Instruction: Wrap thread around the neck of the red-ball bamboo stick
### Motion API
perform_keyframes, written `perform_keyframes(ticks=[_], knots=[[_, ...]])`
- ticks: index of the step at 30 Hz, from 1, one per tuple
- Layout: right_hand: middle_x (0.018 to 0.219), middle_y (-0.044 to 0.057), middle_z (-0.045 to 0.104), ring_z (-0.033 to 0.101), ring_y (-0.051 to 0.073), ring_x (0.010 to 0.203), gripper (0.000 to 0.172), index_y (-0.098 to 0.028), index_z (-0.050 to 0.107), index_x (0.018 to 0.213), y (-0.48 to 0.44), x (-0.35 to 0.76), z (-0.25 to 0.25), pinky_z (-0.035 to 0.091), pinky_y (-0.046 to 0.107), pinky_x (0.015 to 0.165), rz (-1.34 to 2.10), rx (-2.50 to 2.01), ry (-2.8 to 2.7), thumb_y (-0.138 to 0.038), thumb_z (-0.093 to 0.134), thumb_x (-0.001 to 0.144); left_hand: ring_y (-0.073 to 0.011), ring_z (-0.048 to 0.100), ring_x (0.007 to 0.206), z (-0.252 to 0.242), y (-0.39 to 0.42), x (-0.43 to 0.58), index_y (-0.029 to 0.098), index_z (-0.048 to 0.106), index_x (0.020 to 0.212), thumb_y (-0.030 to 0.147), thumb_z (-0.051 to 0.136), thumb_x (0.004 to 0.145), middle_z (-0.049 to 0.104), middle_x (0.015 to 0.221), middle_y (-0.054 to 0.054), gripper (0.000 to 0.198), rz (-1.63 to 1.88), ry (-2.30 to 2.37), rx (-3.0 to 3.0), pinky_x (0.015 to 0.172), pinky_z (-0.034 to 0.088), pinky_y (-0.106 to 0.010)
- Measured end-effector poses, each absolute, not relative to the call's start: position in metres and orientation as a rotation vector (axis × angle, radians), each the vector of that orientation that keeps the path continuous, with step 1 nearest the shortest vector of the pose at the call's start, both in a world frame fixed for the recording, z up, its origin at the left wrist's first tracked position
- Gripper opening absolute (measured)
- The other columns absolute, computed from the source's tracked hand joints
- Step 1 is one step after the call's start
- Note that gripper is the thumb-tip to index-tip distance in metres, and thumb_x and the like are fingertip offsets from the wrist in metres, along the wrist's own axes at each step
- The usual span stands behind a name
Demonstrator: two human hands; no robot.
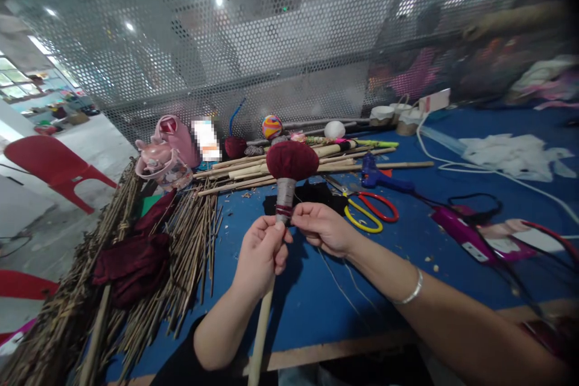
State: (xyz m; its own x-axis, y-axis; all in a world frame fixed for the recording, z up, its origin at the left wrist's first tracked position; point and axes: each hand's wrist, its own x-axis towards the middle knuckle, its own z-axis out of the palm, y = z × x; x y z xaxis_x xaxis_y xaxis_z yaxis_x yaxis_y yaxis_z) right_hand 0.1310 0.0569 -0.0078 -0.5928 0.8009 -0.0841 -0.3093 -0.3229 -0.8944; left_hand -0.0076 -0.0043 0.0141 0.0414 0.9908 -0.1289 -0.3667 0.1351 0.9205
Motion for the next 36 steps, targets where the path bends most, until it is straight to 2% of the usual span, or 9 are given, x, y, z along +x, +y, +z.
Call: perform_keyframes(ticks=[4, 6, 9, 11, 14, 17, 20, 27, 36], knots=[[0.054, -0.008, 0.046, 0.016, 0.0, 0.034, 0.038, -0.016, 0.053, 0.093, 0.058, 0.132, -0.007, 0.006, 0.016, 0.032, 2.086, -0.595, -1.136, -0.029, 0.072, 0.063, -0.0008, 0.03, 0.026, 0.009, -0.004, -0.007, 0.016, 0.047, 0.075, 0.043, 0.05, 0.08, 0.054, 0.054, 0.004, 0.028, 1.106, 0.888, 0.866, 0.027, 0.023, -0.014], [0.057, -0.005, 0.05, 0.019, -0.001, 0.034, 0.037, -0.014, 0.053, 0.09, 0.058, 0.132, -0.008, 0.006, 0.017, 0.032, 2.109, -0.607, -1.167, -0.031, 0.071, 0.064, -0.0025, 0.031, 0.026, 0.004, -0.003, -0.005, 0.015, 0.048, 0.077, 0.047, 0.044, 0.081, 0.052, 0.049, 0.003, 0.033, 1.01, 0.903, 0.86, 0.026, 0.023, -0.015], [0.05, -0.006, 0.045, 0.018, 0.0, 0.032, 0.032, -0.013, 0.049, 0.079, 0.057, 0.132, -0.01, 0.005, 0.017, 0.032, 2.025, -0.697, -1.2, -0.035, 0.069, 0.066, -0.0043, 0.04, 0.032, -0.002, -0.002, -0.001, 0.014, 0.049, 0.084, 0.05, 0.043, 0.08, 0.056, 0.057, 0.001, 0.036, 1.036, 1.051, 0.884, 0.028, 0.029, -0.016], [0.046, -0.009, 0.039, 0.015, 0.0, 0.032, 0.032, -0.014, 0.048, 0.077, 0.057, 0.13, -0.013, 0.006, 0.017, 0.031, 1.98, -0.742, -1.206, -0.036, 0.068, 0.067, -0.0045, 0.044, 0.036, -0.006, -0.002, 0.0, 0.016, 0.048, 0.091, 0.047, 0.053, 0.076, 0.055, 0.065, 0.003, 0.036, 1.141, 1.161, 0.953, 0.03, 0.031, -0.015], [0.045, -0.011, 0.034, 0.015, 0.001, 0.033, 0.031, -0.014, 0.048, 0.081, 0.058, 0.127, -0.014, 0.008, 0.016, 0.031, 1.957, -0.747, -1.247, -0.037, 0.066, 0.07, -0.0031, 0.039, 0.035, -0.008, -0.003, 0.001, 0.018, 0.046, 0.098, 0.041, 0.064, 0.069, 0.051, 0.064, 0.007, 0.041, 1.214, 1.207, 1.026, 0.028, 0.029, -0.015], [0.046, -0.011, 0.035, 0.02, 0.001, 0.033, 0.032, -0.015, 0.049, 0.085, 0.058, 0.127, -0.01, 0.012, 0.016, 0.032, 1.867, -0.752, -1.361, -0.04, 0.065, 0.072, -0.0015, 0.033, 0.032, -0.006, -0.002, 0.0, 0.017, 0.048, 0.091, 0.042, 0.062, 0.071, 0.05, 0.06, 0.007, 0.035, 1.241, 1.208, 0.994, 0.028, 0.026, -0.014], [0.046, -0.009, 0.038, 0.024, 0.001, 0.035, 0.03, -0.014, 0.051, 0.078, 0.059, 0.133, -0.004, 0.014, 0.016, 0.033, 1.806, -0.797, -1.46, -0.039, 0.067, 0.069, -0.0016, 0.034, 0.033, -0.003, -0.001, -0.005, 0.017, 0.047, 0.088, 0.043, 0.062, 0.071, 0.055, 0.063, 0.005, 0.034, 1.274, 1.228, 0.964, 0.028, 0.026, -0.014], [0.039, -0.012, 0.023, 0.012, 0.001, 0.034, 0.029, -0.013, 0.055, 0.07, 0.06, 0.142, -0.003, 0.007, 0.016, 0.033, 1.954, -0.731, -1.24, -0.04, 0.067, 0.067, -0.0015, 0.034, 0.03, 0.001, 0.0, -0.006, 0.018, 0.046, 0.091, 0.045, 0.063, 0.069, 0.059, 0.065, 0.003, 0.039, 1.234, 1.15, 0.91, 0.027, 0.023, -0.014], [0.037, -0.01, 0.031, 0.015, 0.001, 0.03, 0.029, -0.014, 0.055, 0.067, 0.06, 0.131, -0.01, 0.007, 0.017, 0.03, 1.892, -0.826, -1.265, -0.039, 0.068, 0.064, -0.0004, 0.031, 0.032, 0.01, -0.002, -0.008, 0.019, 0.044, 0.086, 0.041, 0.065, 0.068, 0.057, 0.064, 0.005, 0.036, 1.27, 1.083, 0.812, 0.028, 0.022, -0.013]])
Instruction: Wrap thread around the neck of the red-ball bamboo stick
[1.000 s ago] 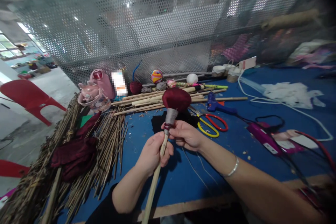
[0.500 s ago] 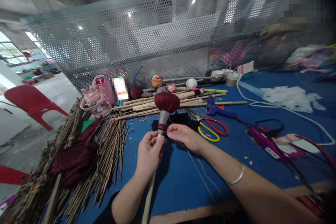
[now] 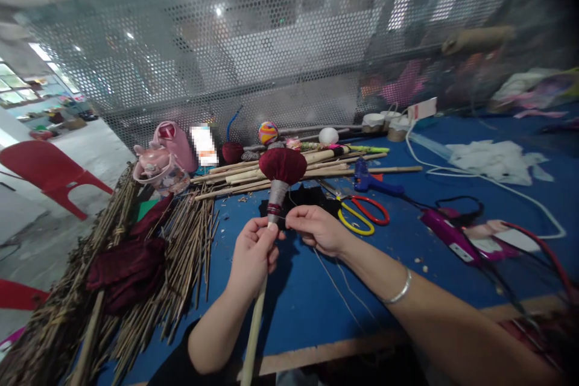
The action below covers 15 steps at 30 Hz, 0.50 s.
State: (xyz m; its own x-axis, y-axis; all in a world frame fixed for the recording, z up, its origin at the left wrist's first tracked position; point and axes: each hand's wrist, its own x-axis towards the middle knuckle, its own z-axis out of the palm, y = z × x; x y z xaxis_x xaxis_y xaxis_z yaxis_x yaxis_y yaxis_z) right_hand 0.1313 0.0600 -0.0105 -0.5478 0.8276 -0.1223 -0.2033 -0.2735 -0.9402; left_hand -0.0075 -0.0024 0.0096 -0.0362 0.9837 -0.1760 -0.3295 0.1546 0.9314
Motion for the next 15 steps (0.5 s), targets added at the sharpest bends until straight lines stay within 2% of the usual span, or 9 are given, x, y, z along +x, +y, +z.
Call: perform_keyframes(ticks=[4, 9, 12, 15], knots=[[0.038, -0.011, 0.031, 0.017, 0.001, 0.03, 0.029, -0.014, 0.053, 0.071, 0.063, 0.133, -0.011, 0.009, 0.017, 0.03, 1.854, -0.797, -1.311, -0.039, 0.067, 0.066, 0.0001, 0.032, 0.03, 0.011, -0.004, -0.008, 0.017, 0.046, 0.081, 0.04, 0.065, 0.067, 0.058, 0.066, 0.004, 0.033, 1.24, 0.979, 0.81, 0.027, 0.022, -0.013], [0.058, -0.005, 0.053, 0.028, 0.001, 0.034, 0.039, -0.016, 0.051, 0.095, 0.063, 0.139, -0.008, 0.013, 0.016, 0.031, 1.947, -0.623, -1.376, -0.036, 0.069, 0.067, -0.0027, 0.039, 0.028, 0.002, -0.001, -0.01, 0.014, 0.054, 0.086, 0.044, 0.056, 0.074, 0.063, 0.065, -0.001, 0.033, 1.0, 0.858, 0.832, 0.027, 0.026, -0.016], [0.054, -0.005, 0.049, 0.028, 0.002, 0.035, 0.032, -0.015, 0.051, 0.091, 0.063, 0.139, -0.012, 0.012, 0.015, 0.031, 1.966, -0.66, -1.37, -0.036, 0.066, 0.07, -0.0057, 0.044, 0.031, -0.005, 0.001, -0.007, 0.012, 0.055, 0.089, 0.048, 0.049, 0.078, 0.062, 0.061, -0.003, 0.038, 0.91, 0.91, 0.824, 0.03, 0.03, -0.017], [0.048, -0.008, 0.043, 0.021, 0.001, 0.032, 0.028, -0.015, 0.049, 0.083, 0.063, 0.136, -0.018, 0.009, 0.016, 0.031, 1.932, -0.759, -1.375, -0.036, 0.064, 0.073, -0.0059, 0.048, 0.038, -0.007, 0.0, -0.002, 0.014, 0.05, 0.093, 0.046, 0.055, 0.075, 0.062, 0.069, -0.002, 0.037, 1.052, 1.069, 0.866, 0.034, 0.036, -0.017]])
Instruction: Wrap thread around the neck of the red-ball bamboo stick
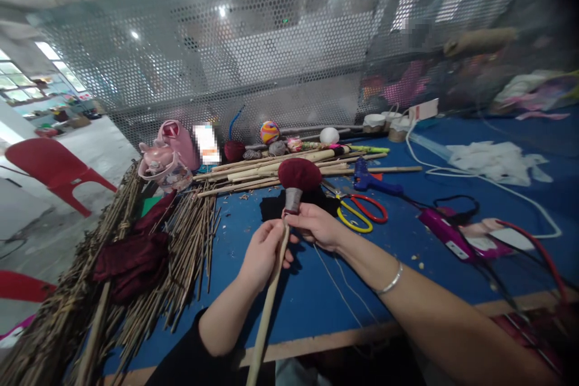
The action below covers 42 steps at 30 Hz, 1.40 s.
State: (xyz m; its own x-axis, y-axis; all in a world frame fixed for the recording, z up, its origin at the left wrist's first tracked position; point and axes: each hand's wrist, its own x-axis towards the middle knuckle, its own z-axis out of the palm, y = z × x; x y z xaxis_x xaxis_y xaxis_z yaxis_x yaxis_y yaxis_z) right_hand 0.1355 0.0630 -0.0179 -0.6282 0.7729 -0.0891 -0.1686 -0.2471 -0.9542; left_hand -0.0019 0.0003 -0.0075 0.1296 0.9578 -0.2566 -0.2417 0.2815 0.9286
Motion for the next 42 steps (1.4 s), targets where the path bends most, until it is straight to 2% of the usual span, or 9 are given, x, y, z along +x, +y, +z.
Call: perform_keyframes(ticks=[5, 10, 13, 16, 18, 22, 28, 37, 42], knots=[[0.045, -0.01, 0.038, 0.019, 0.001, 0.031, 0.031, -0.015, 0.048, 0.081, 0.06, 0.128, -0.013, 0.01, 0.017, 0.031, 1.909, -0.794, -1.38, -0.039, 0.065, 0.071, -0.0026, 0.035, 0.032, -0.009, -0.002, 0.002, 0.017, 0.044, 0.1, 0.04, 0.064, 0.069, 0.05, 0.057, 0.008, 0.044, 1.211, 1.145, 0.958, 0.028, 0.027, -0.014], [0.049, -0.009, 0.045, 0.027, 0.001, 0.033, 0.033, -0.015, 0.046, 0.082, 0.052, 0.123, 0.001, 0.018, 0.017, 0.034, 1.891, -0.781, -1.391, -0.04, 0.065, 0.07, -0.0022, 0.035, 0.034, -0.009, -0.003, 0.002, 0.013, 0.047, 0.109, 0.039, 0.063, 0.07, 0.056, 0.063, 0.004, 0.049, 1.246, 1.205, 0.924, 0.029, 0.025, -0.015], [0.052, -0.008, 0.046, 0.036, 0.003, 0.038, 0.032, -0.015, 0.045, 0.08, 0.05, 0.121, 0.0, 0.026, 0.017, 0.039, 1.888, -0.783, -1.381, -0.038, 0.065, 0.07, -0.0028, 0.035, 0.034, -0.008, -0.003, 0.001, 0.01, 0.05, 0.11, 0.038, 0.063, 0.07, 0.057, 0.061, 0.003, 0.051, 1.239, 1.238, 0.953, 0.029, 0.027, -0.016], [0.06, -0.004, 0.054, 0.046, 0.006, 0.048, 0.034, -0.015, 0.046, 0.086, 0.052, 0.122, -0.006, 0.033, 0.019, 0.045, 1.858, -0.768, -1.392, -0.036, 0.066, 0.068, -0.0031, 0.034, 0.033, -0.009, -0.003, -0.001, 0.009, 0.053, 0.111, 0.039, 0.063, 0.07, 0.051, 0.052, 0.006, 0.051, 1.232, 1.252, 0.964, 0.029, 0.027, -0.016], [0.057, -0.005, 0.051, 0.043, 0.006, 0.045, 0.034, -0.015, 0.048, 0.087, 0.055, 0.125, -0.008, 0.03, 0.019, 0.044, 1.797, -0.832, -1.426, -0.036, 0.066, 0.068, -0.0031, 0.034, 0.033, -0.01, -0.002, -0.004, 0.009, 0.054, 0.111, 0.038, 0.064, 0.069, 0.049, 0.05, 0.007, 0.052, 1.251, 1.262, 0.962, 0.029, 0.027, -0.016], [0.041, -0.01, 0.034, 0.023, 0.002, 0.035, 0.027, -0.013, 0.054, 0.074, 0.059, 0.135, -0.004, 0.018, 0.019, 0.038, 1.723, -0.976, -1.524, -0.038, 0.063, 0.07, -0.0029, 0.034, 0.033, -0.009, 0.002, -0.007, 0.01, 0.053, 0.113, 0.035, 0.065, 0.069, 0.052, 0.054, 0.006, 0.052, 1.28, 1.301, 0.946, 0.029, 0.027, -0.016], [0.037, -0.011, 0.026, 0.016, 0.002, 0.032, 0.028, -0.014, 0.058, 0.071, 0.058, 0.141, -0.003, 0.008, 0.019, 0.033, 1.811, -0.9, -1.421, -0.041, 0.063, 0.069, -0.003, 0.037, 0.032, -0.004, 0.002, -0.008, 0.011, 0.053, 0.111, 0.034, 0.065, 0.069, 0.056, 0.057, 0.004, 0.049, 1.24, 1.311, 0.951, 0.029, 0.028, -0.016], [0.04, -0.01, 0.032, 0.018, 0.001, 0.031, 0.026, -0.014, 0.053, 0.07, 0.059, 0.136, -0.007, 0.01, 0.017, 0.03, 1.858, -0.821, -1.372, -0.038, 0.064, 0.07, -0.0019, 0.037, 0.03, 0.002, 0.0, -0.013, 0.017, 0.044, 0.095, 0.036, 0.062, 0.073, 0.063, 0.071, 0.001, 0.035, 1.304, 0.992, 0.898, 0.027, 0.026, -0.014], [0.052, -0.008, 0.048, 0.021, 0.001, 0.031, 0.035, -0.017, 0.051, 0.098, 0.057, 0.132, -0.007, 0.012, 0.015, 0.03, 1.871, -0.734, -1.363, -0.036, 0.065, 0.071, -0.0001, 0.037, 0.03, 0.004, 0.0, -0.011, 0.015, 0.05, 0.092, 0.037, 0.062, 0.073, 0.063, 0.074, -0.001, 0.031, 1.253, 0.883, 0.806, 0.027, 0.025, -0.013]])
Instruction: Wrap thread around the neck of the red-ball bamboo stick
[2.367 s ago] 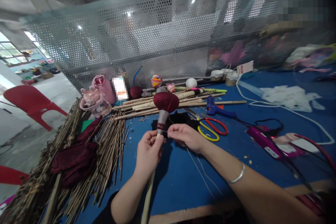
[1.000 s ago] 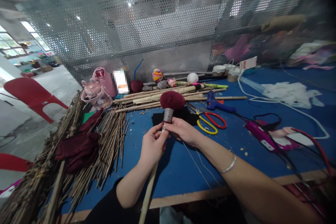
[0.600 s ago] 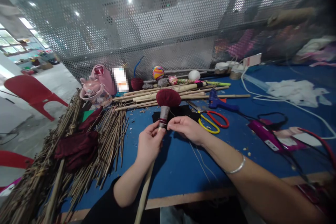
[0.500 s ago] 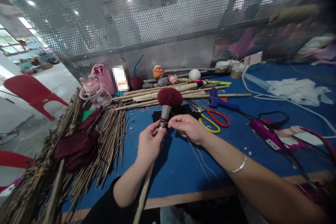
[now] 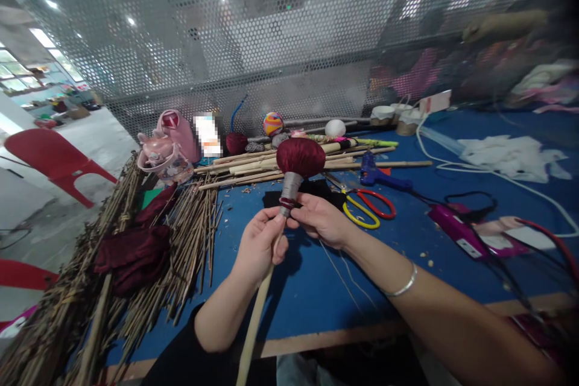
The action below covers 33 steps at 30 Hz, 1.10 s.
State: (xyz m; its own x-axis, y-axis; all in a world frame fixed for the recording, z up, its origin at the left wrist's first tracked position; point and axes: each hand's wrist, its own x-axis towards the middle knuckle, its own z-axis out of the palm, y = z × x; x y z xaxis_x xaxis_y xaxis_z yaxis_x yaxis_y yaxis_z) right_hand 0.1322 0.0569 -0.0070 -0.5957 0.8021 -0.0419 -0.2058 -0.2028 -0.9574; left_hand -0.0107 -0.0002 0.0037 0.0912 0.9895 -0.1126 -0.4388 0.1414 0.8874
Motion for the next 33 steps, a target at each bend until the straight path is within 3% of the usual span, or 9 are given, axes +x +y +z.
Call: perform_keyframes(ticks=[4, 8, 11, 15, 19, 22, 33], knots=[[0.049, -0.007, 0.044, 0.02, 0.001, 0.032, 0.029, -0.014, 0.054, 0.09, 0.057, 0.131, -0.01, 0.011, 0.017, 0.031, 1.837, -0.745, -1.361, -0.036, 0.063, 0.072, -0.001, 0.043, 0.034, 0.0, 0.004, -0.015, 0.014, 0.053, 0.092, 0.037, 0.06, 0.074, 0.064, 0.076, -0.003, 0.03, 1.109, 0.846, 0.763, 0.03, 0.028, -0.013], [0.046, -0.008, 0.042, 0.022, 0.002, 0.033, 0.03, -0.012, 0.056, 0.084, 0.057, 0.129, -0.013, 0.013, 0.019, 0.033, 1.801, -0.866, -1.388, -0.036, 0.064, 0.07, -0.0053, 0.05, 0.042, -0.007, 0.004, -0.013, 0.014, 0.05, 0.096, 0.04, 0.061, 0.072, 0.063, 0.073, -0.003, 0.036, 1.121, 1.15, 0.931, 0.035, 0.036, -0.015], [0.047, -0.006, 0.045, 0.031, 0.004, 0.036, 0.033, -0.01, 0.057, 0.086, 0.057, 0.125, -0.015, 0.021, 0.019, 0.037, 1.838, -0.882, -1.395, -0.037, 0.065, 0.068, -0.0053, 0.048, 0.041, -0.014, 0.001, -0.008, 0.018, 0.048, 0.102, 0.035, 0.064, 0.069, 0.059, 0.067, 0.003, 0.041, 1.242, 1.367, 1.17, 0.036, 0.035, -0.015], [0.057, -0.003, 0.052, 0.043, 0.006, 0.049, 0.034, -0.011, 0.057, 0.086, 0.06, 0.126, -0.016, 0.029, 0.019, 0.046, 1.724, -0.882, -1.494, -0.038, 0.066, 0.068, -0.0035, 0.042, 0.038, -0.021, 0.001, -0.009, 0.017, 0.052, 0.1, 0.032, 0.06, 0.073, 0.058, 0.064, 0.003, 0.032, 1.234, 1.41, 1.244, 0.036, 0.034, -0.015], [0.046, -0.008, 0.041, 0.028, 0.003, 0.039, 0.029, -0.012, 0.056, 0.072, 0.063, 0.135, -0.012, 0.019, 0.018, 0.039, 1.618, -0.967, -1.601, -0.04, 0.065, 0.069, -0.0036, 0.041, 0.037, -0.02, 0.003, -0.013, 0.015, 0.054, 0.1, 0.032, 0.06, 0.073, 0.056, 0.061, 0.003, 0.033, 1.25, 1.407, 1.221, 0.035, 0.033, -0.015], [0.039, -0.01, 0.03, 0.019, 0.003, 0.033, 0.029, -0.013, 0.058, 0.073, 0.064, 0.139, -0.008, 0.011, 0.019, 0.034, 1.697, -0.948, -1.54, -0.042, 0.062, 0.071, -0.0035, 0.042, 0.036, -0.015, 0.002, -0.012, 0.015, 0.053, 0.1, 0.032, 0.062, 0.072, 0.057, 0.062, 0.003, 0.034, 1.263, 1.361, 1.181, 0.035, 0.033, -0.015], [0.04, -0.01, 0.035, 0.02, 0.002, 0.03, 0.028, -0.015, 0.051, 0.071, 0.062, 0.13, -0.012, 0.012, 0.017, 0.03, 1.754, -0.857, -1.418, -0.039, 0.066, 0.069, -0.0037, 0.042, 0.033, 0.001, -0.001, -0.011, 0.016, 0.046, 0.088, 0.037, 0.064, 0.069, 0.061, 0.063, 0.003, 0.034, 1.3, 1.17, 0.975, 0.029, 0.027, -0.014]])
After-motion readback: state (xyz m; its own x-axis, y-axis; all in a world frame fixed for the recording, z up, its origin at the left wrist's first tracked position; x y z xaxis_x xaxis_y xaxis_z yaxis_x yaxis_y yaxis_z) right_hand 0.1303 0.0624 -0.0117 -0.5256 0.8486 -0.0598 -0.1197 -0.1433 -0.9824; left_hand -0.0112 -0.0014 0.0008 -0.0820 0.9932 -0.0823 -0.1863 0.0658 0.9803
